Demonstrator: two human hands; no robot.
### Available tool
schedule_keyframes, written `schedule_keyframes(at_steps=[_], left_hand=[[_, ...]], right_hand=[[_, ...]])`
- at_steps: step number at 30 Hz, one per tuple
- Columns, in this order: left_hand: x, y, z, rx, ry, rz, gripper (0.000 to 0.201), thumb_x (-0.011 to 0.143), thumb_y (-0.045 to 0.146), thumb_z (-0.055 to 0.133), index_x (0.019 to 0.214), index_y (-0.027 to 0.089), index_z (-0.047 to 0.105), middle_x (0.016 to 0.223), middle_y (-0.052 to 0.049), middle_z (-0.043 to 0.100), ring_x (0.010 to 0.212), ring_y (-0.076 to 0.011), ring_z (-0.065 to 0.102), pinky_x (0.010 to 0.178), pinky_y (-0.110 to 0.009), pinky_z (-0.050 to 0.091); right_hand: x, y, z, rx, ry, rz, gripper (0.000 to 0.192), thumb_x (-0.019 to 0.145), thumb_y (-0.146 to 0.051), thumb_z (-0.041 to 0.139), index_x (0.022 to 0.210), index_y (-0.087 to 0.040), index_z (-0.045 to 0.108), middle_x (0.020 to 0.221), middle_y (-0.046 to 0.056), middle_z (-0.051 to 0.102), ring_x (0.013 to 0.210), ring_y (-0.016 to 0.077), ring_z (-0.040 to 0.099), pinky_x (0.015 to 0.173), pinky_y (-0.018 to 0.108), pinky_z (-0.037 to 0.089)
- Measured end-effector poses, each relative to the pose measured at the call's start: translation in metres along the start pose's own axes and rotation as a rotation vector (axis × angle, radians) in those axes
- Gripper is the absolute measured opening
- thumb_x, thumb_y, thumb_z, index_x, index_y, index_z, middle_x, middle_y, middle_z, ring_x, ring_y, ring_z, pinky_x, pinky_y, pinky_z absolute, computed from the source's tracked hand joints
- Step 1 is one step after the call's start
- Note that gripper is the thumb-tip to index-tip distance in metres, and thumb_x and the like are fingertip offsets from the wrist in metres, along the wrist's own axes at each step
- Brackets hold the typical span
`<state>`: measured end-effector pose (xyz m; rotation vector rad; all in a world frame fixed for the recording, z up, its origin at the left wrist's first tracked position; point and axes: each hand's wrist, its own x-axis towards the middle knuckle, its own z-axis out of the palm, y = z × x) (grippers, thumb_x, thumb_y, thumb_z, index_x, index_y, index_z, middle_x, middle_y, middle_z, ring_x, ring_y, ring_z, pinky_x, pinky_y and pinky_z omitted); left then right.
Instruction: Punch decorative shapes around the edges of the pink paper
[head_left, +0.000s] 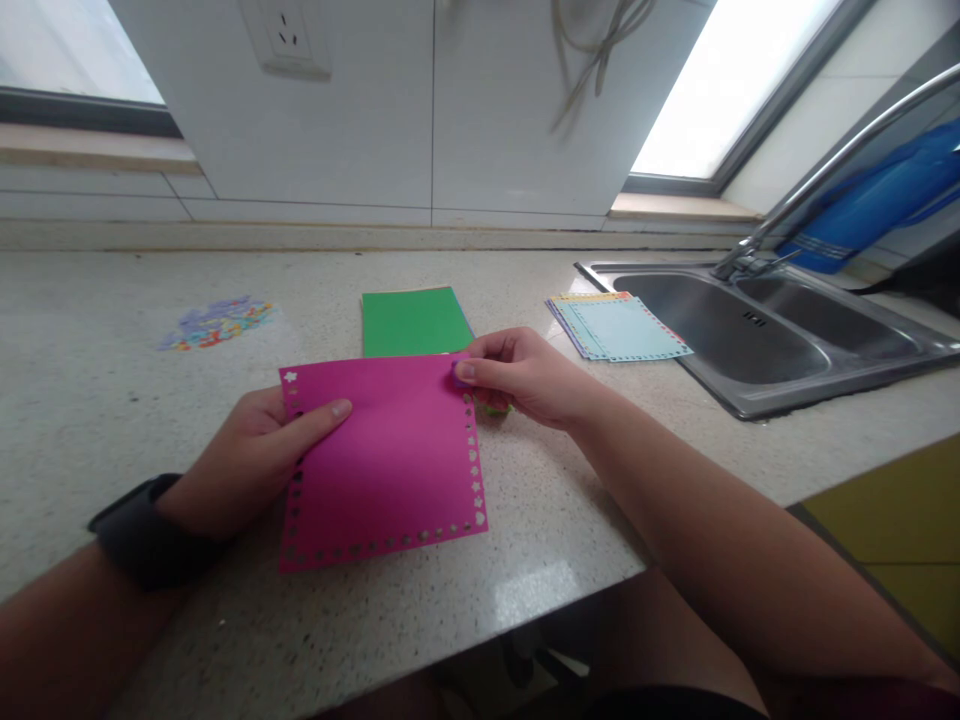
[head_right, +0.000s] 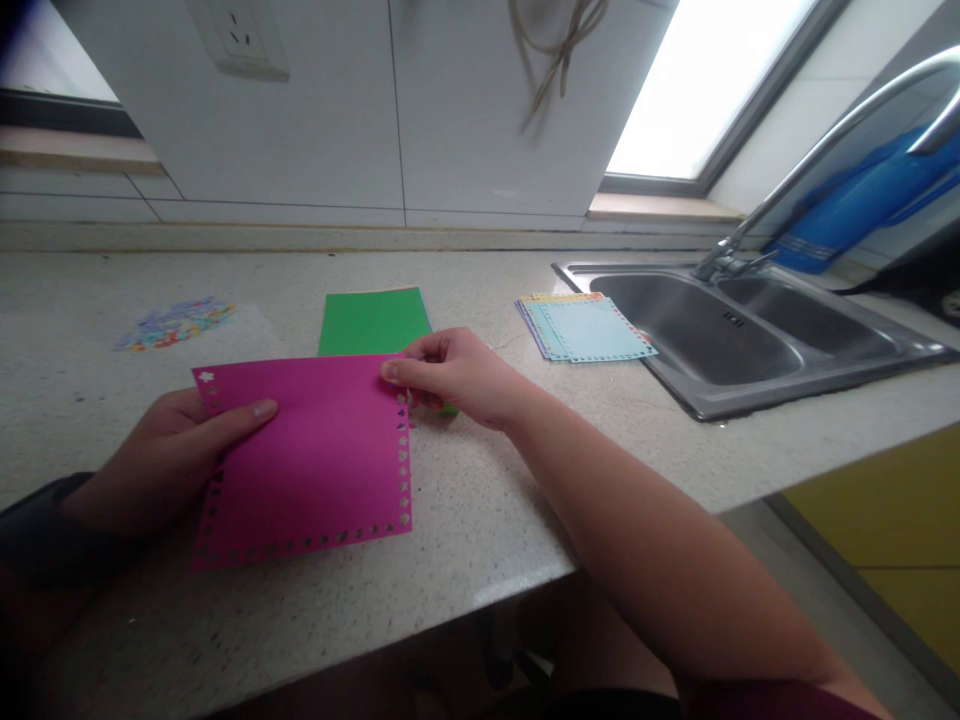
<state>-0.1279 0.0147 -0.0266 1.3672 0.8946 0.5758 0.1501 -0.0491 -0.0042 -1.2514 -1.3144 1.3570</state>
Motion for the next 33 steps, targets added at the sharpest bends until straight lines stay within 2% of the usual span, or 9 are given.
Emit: schedule_keyframes(at_steps=[9,16,33], left_hand=[[0.0024,-0.0014,-0.0005,0.007,-0.002,0.005,0.03,0.079,0.049,0.077,0.096,0.024,0.078,0.078,-0.001,0.078,0.058,-0.0132,0.066,0.05,-0.019,0.055],[0.0012,-0.003,-0.002,0.0,-0.008,0.004,0.026,0.08,0.047,0.077,0.094,0.025,0.078,0.075,0.0,0.078,0.057,-0.0129,0.066,0.049,-0.018,0.054],[-0.0002,0.0019,0.0008,0.0,0.003,-0.025,0.03,0.078,0.047,0.078,0.097,0.023,0.077,0.074,-0.002,0.077,0.058,-0.0153,0.065,0.05,-0.021,0.054]], right_hand=[[0.0009,0.0006,0.0004,0.001,-0.004,-0.006,0.036,0.081,-0.047,0.079,0.078,-0.012,0.067,0.06,-0.002,0.054,0.048,0.0067,0.043,0.041,0.023,0.029],[0.0006,-0.0004,0.0009,-0.022,-0.005,-0.002,0.037,0.081,-0.048,0.078,0.077,-0.013,0.066,0.06,-0.001,0.055,0.049,0.0071,0.045,0.041,0.022,0.03],[0.0005,-0.0002,0.0005,-0.014,-0.002,-0.001,0.037,0.081,-0.047,0.079,0.077,-0.013,0.066,0.06,-0.001,0.056,0.048,0.0071,0.045,0.041,0.023,0.031]])
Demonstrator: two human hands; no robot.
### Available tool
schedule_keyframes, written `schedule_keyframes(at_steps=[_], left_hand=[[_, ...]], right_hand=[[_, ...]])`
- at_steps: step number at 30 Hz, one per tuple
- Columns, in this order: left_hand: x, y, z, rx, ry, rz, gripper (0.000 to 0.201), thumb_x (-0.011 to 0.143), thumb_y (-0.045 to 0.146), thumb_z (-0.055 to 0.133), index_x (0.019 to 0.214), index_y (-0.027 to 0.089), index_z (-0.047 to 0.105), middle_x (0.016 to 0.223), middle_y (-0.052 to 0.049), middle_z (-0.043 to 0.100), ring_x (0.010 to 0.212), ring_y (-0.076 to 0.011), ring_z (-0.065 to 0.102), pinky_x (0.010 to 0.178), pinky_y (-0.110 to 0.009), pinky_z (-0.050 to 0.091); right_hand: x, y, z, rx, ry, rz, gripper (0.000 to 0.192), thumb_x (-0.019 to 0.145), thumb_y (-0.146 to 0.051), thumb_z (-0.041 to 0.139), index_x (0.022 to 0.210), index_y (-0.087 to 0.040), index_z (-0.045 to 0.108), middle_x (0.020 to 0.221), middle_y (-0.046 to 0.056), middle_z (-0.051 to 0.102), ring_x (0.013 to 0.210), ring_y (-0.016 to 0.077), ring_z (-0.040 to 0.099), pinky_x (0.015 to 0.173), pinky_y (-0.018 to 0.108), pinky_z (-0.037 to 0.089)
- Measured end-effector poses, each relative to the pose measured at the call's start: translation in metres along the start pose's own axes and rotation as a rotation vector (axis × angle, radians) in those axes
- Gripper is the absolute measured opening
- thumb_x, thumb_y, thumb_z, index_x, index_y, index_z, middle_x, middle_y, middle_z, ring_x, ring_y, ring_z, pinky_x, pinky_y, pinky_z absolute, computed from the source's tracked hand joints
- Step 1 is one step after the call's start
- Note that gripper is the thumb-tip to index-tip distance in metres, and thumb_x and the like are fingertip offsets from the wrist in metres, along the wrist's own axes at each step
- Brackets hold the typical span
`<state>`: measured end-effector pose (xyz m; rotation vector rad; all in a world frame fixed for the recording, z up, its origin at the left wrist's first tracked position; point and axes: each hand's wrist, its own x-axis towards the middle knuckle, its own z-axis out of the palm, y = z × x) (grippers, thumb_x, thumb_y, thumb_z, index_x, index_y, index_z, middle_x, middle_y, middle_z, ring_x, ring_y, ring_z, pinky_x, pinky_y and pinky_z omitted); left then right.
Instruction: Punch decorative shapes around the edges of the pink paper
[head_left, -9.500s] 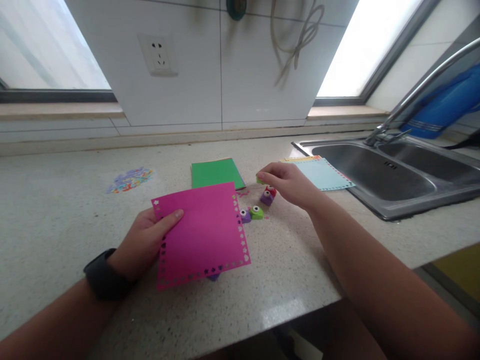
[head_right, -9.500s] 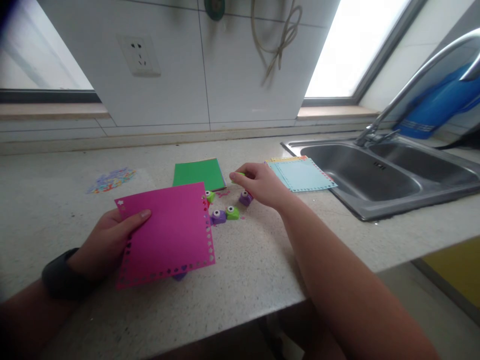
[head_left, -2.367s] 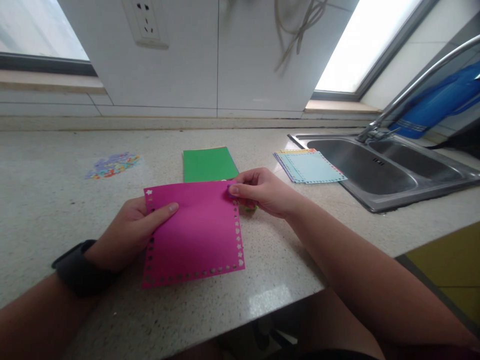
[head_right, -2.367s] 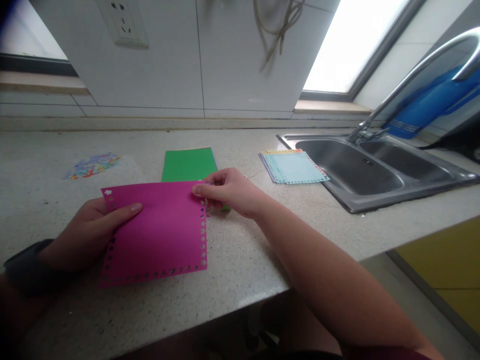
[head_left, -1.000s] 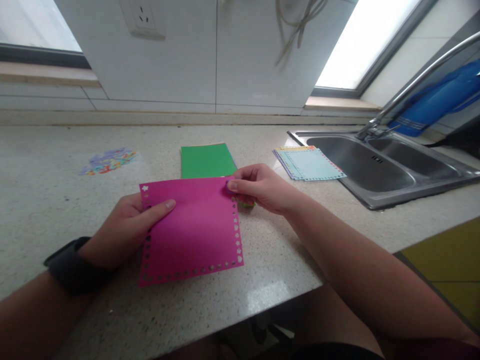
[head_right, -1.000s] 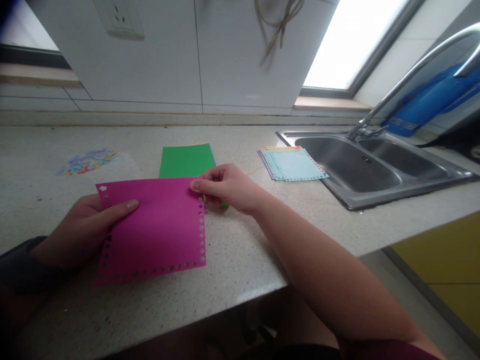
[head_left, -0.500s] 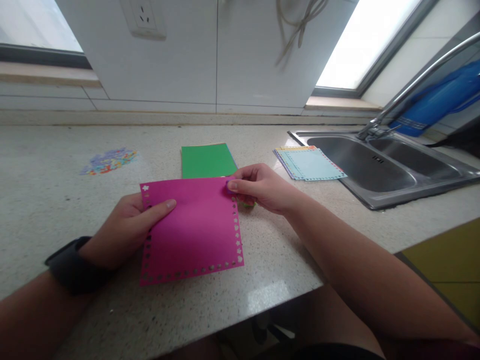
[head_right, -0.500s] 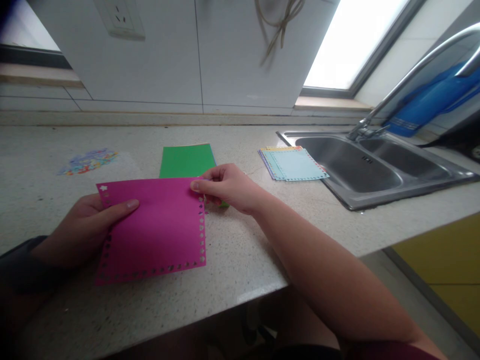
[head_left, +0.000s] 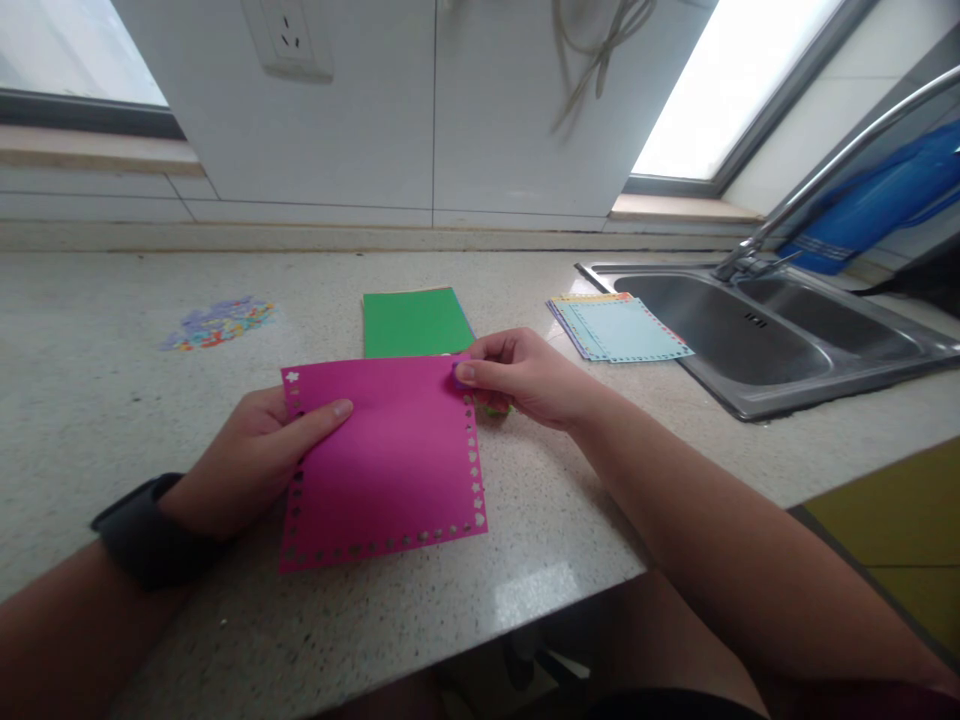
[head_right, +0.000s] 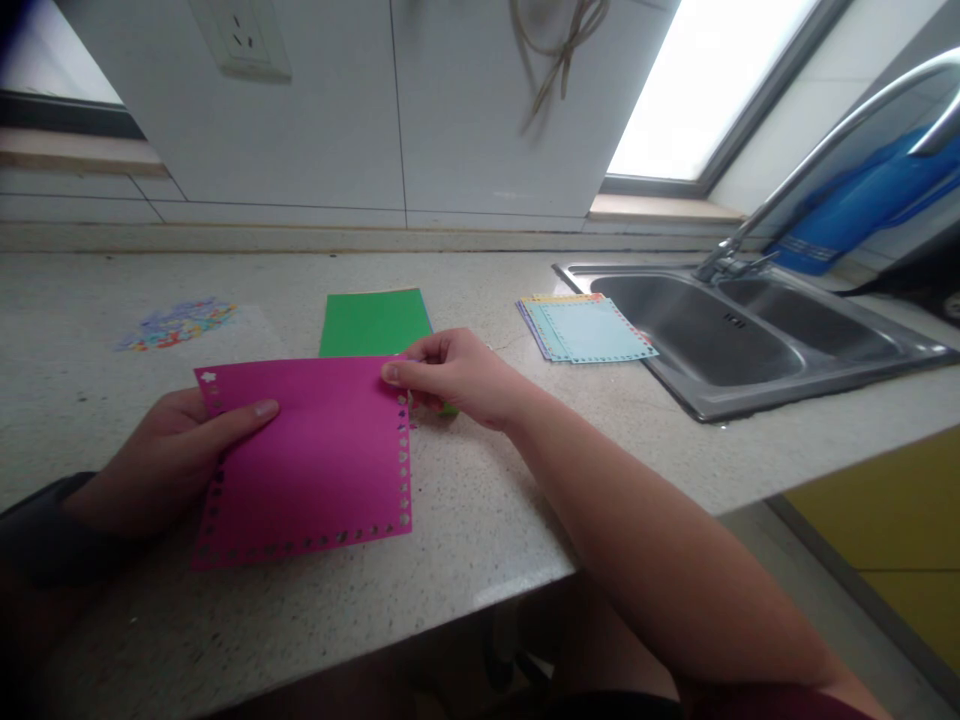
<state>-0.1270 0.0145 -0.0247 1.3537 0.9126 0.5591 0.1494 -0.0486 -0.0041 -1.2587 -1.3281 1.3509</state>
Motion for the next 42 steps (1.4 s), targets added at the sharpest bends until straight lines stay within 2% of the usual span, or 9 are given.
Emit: schedule_keyframes(at_steps=[29,42], left_hand=[[-0.0002,-0.0023,-0.0014,0.013,0.025,-0.02,0.032,0.078,0.047,0.078,0.099,0.024,0.077,0.08,-0.004,0.079,0.059,-0.0174,0.066,0.051,-0.023,0.055],[-0.0005,-0.0012,-0.0002,0.004,0.017,-0.021,0.033,0.076,0.049,0.079,0.097,0.023,0.077,0.072,-0.003,0.077,0.055,-0.017,0.064,0.047,-0.023,0.053]], right_hand=[[0.0005,-0.0016,0.0008,-0.011,0.022,0.009,0.037,0.079,-0.047,0.08,0.076,-0.013,0.067,0.062,0.0,0.058,0.05,0.0074,0.046,0.041,0.023,0.03],[0.0,-0.0015,0.0009,0.002,0.008,-0.002,0.033,0.081,-0.043,0.079,0.078,-0.013,0.067,0.06,0.0,0.057,0.05,0.0078,0.047,0.042,0.022,0.031]])
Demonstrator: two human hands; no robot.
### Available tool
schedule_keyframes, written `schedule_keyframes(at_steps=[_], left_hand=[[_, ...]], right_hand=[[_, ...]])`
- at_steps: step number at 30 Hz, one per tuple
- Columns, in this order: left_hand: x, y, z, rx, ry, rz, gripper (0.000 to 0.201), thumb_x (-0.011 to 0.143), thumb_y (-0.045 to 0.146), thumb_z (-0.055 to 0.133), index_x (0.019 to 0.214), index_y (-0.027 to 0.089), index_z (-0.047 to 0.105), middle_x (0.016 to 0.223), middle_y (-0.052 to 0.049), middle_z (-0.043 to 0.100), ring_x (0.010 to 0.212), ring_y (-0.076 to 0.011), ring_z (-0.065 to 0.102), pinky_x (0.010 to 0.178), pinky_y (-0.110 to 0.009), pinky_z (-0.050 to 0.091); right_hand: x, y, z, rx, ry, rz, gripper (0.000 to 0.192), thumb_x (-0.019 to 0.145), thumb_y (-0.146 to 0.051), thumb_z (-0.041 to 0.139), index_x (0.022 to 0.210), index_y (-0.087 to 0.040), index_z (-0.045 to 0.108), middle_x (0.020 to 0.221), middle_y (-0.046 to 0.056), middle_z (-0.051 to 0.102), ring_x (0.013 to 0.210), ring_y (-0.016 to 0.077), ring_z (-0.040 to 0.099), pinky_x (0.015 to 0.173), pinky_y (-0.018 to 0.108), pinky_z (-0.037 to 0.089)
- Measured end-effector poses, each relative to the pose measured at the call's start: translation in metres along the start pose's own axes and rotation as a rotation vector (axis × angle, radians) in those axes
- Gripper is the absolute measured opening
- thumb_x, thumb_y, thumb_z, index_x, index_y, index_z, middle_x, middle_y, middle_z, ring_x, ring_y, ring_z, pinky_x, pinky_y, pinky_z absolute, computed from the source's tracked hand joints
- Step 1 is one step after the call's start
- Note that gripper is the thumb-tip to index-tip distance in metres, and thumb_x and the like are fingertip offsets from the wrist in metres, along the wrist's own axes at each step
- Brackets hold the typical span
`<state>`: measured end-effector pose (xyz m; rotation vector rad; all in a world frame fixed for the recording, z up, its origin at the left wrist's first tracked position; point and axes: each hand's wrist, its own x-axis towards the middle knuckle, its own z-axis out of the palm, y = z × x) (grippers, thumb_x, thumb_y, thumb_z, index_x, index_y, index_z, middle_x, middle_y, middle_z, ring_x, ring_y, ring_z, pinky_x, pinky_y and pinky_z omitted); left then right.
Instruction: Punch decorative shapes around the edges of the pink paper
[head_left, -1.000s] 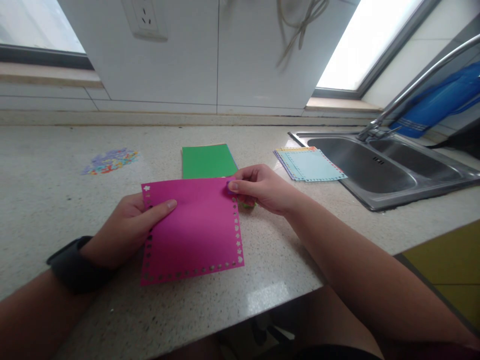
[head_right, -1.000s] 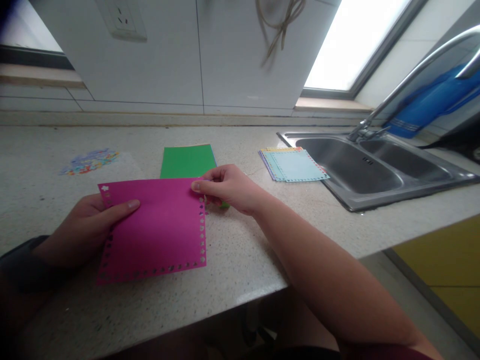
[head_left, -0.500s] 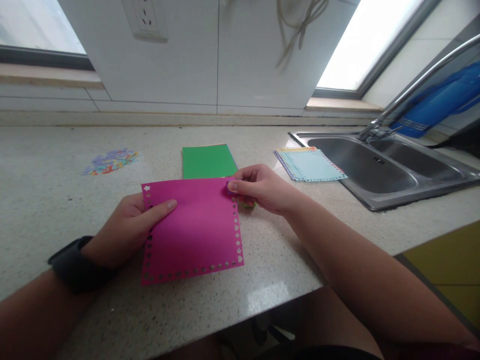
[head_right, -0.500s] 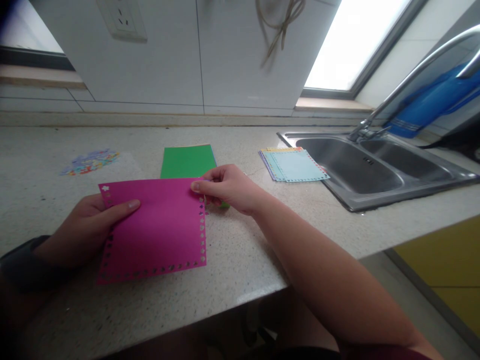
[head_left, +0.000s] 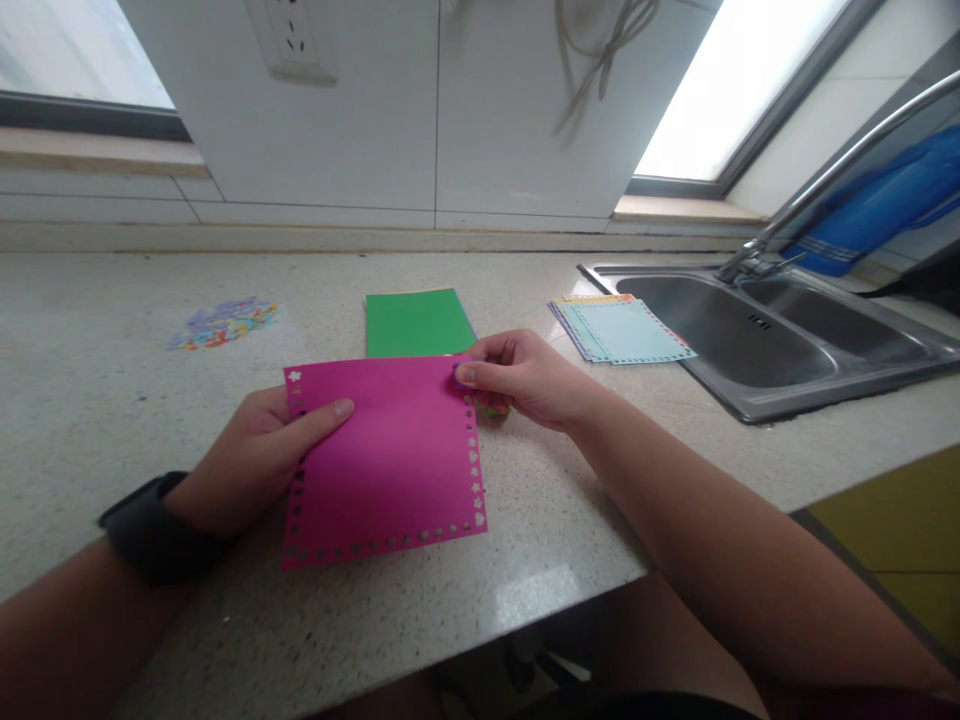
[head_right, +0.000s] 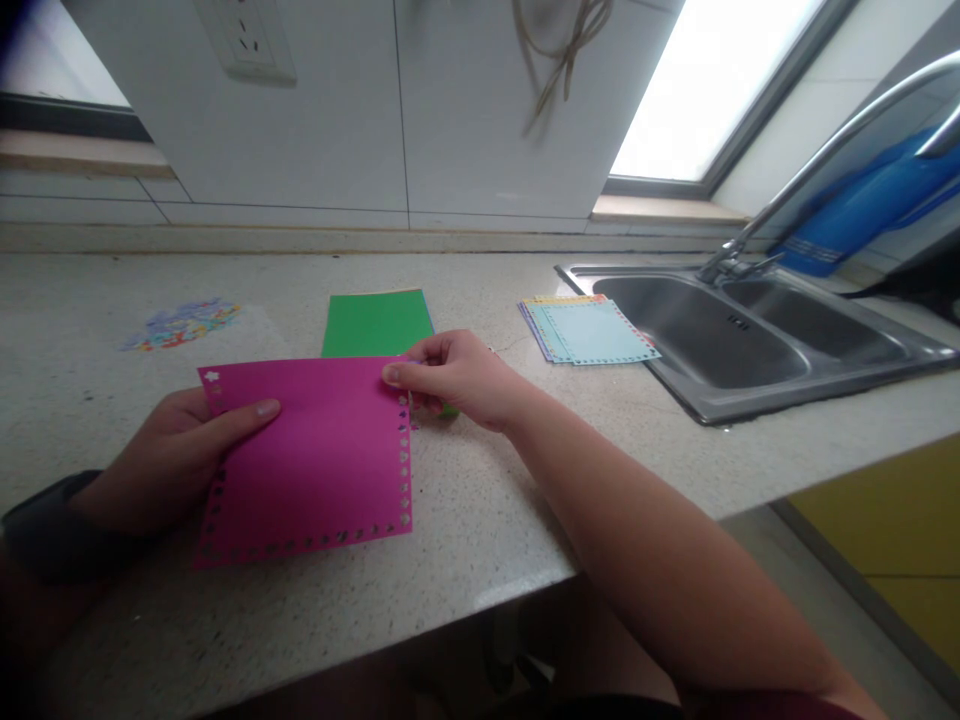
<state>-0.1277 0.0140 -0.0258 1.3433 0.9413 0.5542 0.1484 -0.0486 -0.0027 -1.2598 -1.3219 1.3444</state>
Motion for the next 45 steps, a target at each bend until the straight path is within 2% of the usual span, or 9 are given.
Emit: schedule_keyframes(at_steps=[12,27,36,45], left_hand=[[0.0006,-0.0003,-0.0004,-0.031,-0.011,-0.01,0.029,0.077,0.048,0.079,0.094,0.024,0.077,0.077,-0.002,0.078,0.056,-0.0149,0.065,0.049,-0.021,0.053],[0.0002,0.0,-0.0009,-0.08,-0.029,-0.039,0.031,0.077,0.047,0.079,0.097,0.023,0.077,0.072,-0.002,0.077,0.054,-0.0148,0.065,0.047,-0.02,0.053],[0.0025,0.0002,0.0002,-0.097,-0.026,-0.009,0.033,0.078,0.046,0.079,0.1,0.021,0.077,0.073,-0.002,0.077,0.054,-0.0132,0.065,0.047,-0.018,0.053],[0.0017,-0.0018,-0.0015,-0.095,-0.042,0.002,0.031,0.08,0.046,0.078,0.099,0.022,0.077,0.072,-0.001,0.077,0.055,-0.0126,0.065,0.048,-0.018,0.053]], right_hand=[[0.0011,0.0009,-0.0001,0.015,0.006,0.002,0.031,0.08,-0.041,0.079,0.078,-0.012,0.068,0.061,0.0,0.058,0.051,0.0079,0.048,0.042,0.022,0.032],[0.0025,0.0012,0.0011,0.03,0.009,-0.026,0.031,0.079,-0.038,0.081,0.075,-0.012,0.066,0.062,0.001,0.063,0.049,0.0064,0.049,0.042,0.02,0.034],[0.0009,0.0012,0.0018,0.018,0.023,0.018,0.035,0.078,-0.044,0.082,0.077,-0.013,0.065,0.061,0.001,0.06,0.05,0.008,0.05,0.04,0.02,0.033],[0.0018,0.0007,0.0015,0.05,0.019,0.003,0.036,0.078,-0.044,0.082,0.076,-0.013,0.065,0.061,0.001,0.06,0.05,0.0078,0.051,0.041,0.02,0.033]])
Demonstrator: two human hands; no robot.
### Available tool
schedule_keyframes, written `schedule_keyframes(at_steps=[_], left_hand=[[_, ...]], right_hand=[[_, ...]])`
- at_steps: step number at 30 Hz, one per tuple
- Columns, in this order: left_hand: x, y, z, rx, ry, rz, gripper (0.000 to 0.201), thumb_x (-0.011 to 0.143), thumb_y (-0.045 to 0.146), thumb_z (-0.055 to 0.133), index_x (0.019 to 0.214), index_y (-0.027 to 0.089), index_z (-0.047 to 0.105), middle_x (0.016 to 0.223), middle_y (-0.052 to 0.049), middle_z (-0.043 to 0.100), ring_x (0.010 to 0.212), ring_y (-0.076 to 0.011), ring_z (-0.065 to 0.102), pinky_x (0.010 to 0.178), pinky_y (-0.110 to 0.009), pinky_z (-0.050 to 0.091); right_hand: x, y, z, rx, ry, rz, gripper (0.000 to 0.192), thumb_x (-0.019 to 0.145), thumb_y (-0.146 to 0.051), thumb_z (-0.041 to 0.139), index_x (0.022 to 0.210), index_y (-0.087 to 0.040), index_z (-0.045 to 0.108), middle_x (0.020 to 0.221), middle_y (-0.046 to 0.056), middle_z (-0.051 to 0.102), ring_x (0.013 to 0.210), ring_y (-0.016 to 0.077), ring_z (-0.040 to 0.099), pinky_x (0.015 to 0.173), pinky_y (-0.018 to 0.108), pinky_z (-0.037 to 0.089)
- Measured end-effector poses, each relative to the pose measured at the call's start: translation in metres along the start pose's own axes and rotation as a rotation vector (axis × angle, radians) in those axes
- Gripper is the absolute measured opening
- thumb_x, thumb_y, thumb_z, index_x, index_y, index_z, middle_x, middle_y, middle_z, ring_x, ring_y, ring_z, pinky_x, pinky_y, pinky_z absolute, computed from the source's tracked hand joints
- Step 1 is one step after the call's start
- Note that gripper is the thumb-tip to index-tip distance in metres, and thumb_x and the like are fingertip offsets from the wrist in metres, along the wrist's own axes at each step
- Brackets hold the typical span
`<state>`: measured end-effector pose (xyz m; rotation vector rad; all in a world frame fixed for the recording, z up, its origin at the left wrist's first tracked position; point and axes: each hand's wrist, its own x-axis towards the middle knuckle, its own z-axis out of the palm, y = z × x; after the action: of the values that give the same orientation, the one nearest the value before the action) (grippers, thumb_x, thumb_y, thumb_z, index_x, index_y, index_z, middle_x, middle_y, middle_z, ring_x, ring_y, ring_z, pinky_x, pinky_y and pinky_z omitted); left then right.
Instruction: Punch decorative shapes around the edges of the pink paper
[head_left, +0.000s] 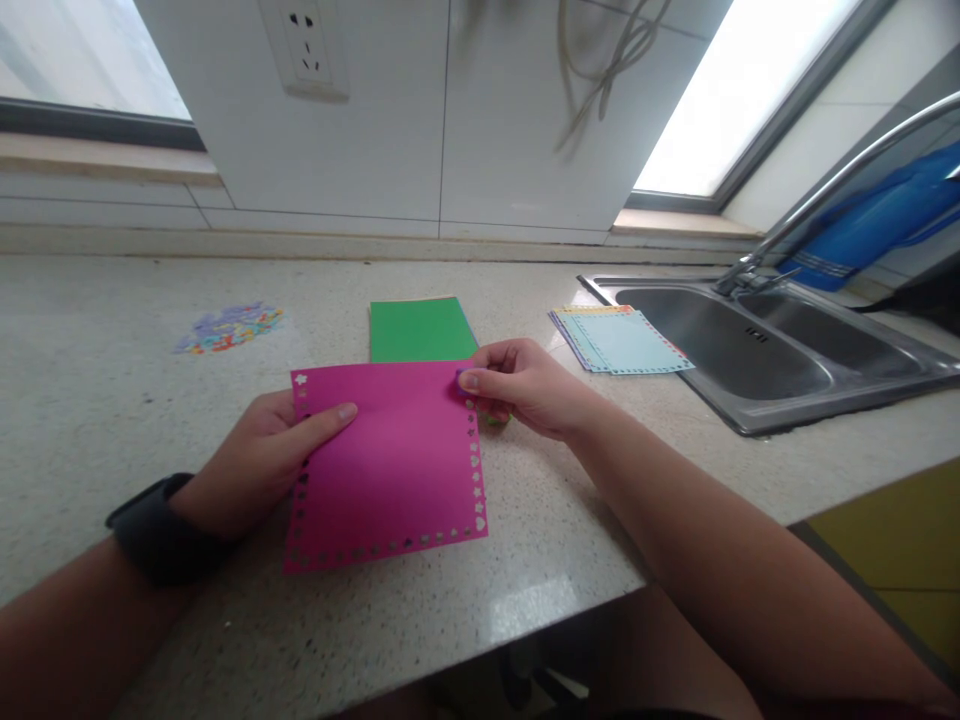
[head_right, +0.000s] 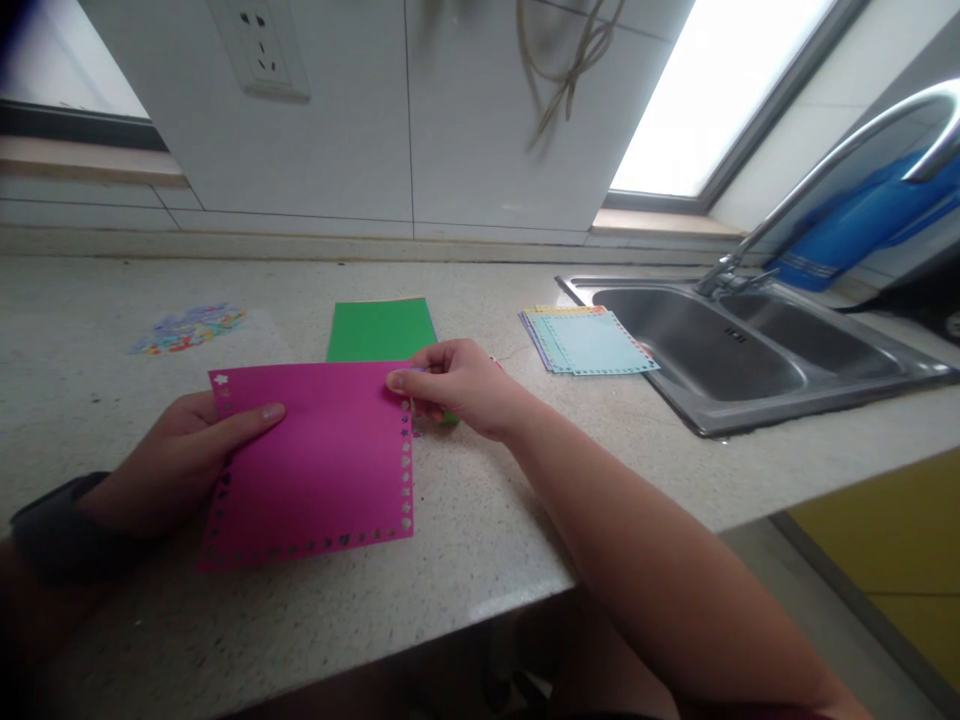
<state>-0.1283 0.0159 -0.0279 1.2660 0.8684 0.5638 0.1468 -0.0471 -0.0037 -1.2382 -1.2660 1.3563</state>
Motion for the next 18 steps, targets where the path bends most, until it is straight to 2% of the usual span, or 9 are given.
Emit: schedule_keyframes(at_steps=[7,12,18], left_hand=[[0.0003,0.0,0.0002,0.004,0.008,-0.006,0.029,0.079,0.046,0.079,0.097,0.023,0.077,0.073,-0.002,0.078,0.055,-0.0134,0.066,0.047,-0.019,0.054],[-0.0003,0.0003,0.0001,0.016,0.012,-0.001,0.03,0.078,0.047,0.079,0.096,0.022,0.077,0.067,-0.001,0.076,0.052,-0.0137,0.065,0.046,-0.019,0.053],[0.001,0.0006,0.0007,0.014,0.015,-0.006,0.03,0.078,0.046,0.079,0.096,0.021,0.077,0.073,-0.003,0.078,0.053,-0.0146,0.066,0.046,-0.02,0.054]], right_hand=[[0.0007,0.0022,-0.0015,0.005,-0.004,-0.004,0.033,0.08,-0.042,0.08,0.076,-0.013,0.065,0.06,0.001,0.06,0.05,0.008,0.051,0.041,0.02,0.033],[0.0012,0.0008,-0.0008,-0.021,0.001,-0.009,0.035,0.079,-0.044,0.081,0.074,-0.013,0.065,0.058,0.0,0.058,0.049,0.0075,0.047,0.04,0.02,0.032],[0.0012,-0.0011,0.0013,-0.011,-0.008,-0.018,0.035,0.078,-0.044,0.081,0.072,-0.013,0.065,0.056,-0.001,0.056,0.048,0.0073,0.045,0.04,0.021,0.03]])
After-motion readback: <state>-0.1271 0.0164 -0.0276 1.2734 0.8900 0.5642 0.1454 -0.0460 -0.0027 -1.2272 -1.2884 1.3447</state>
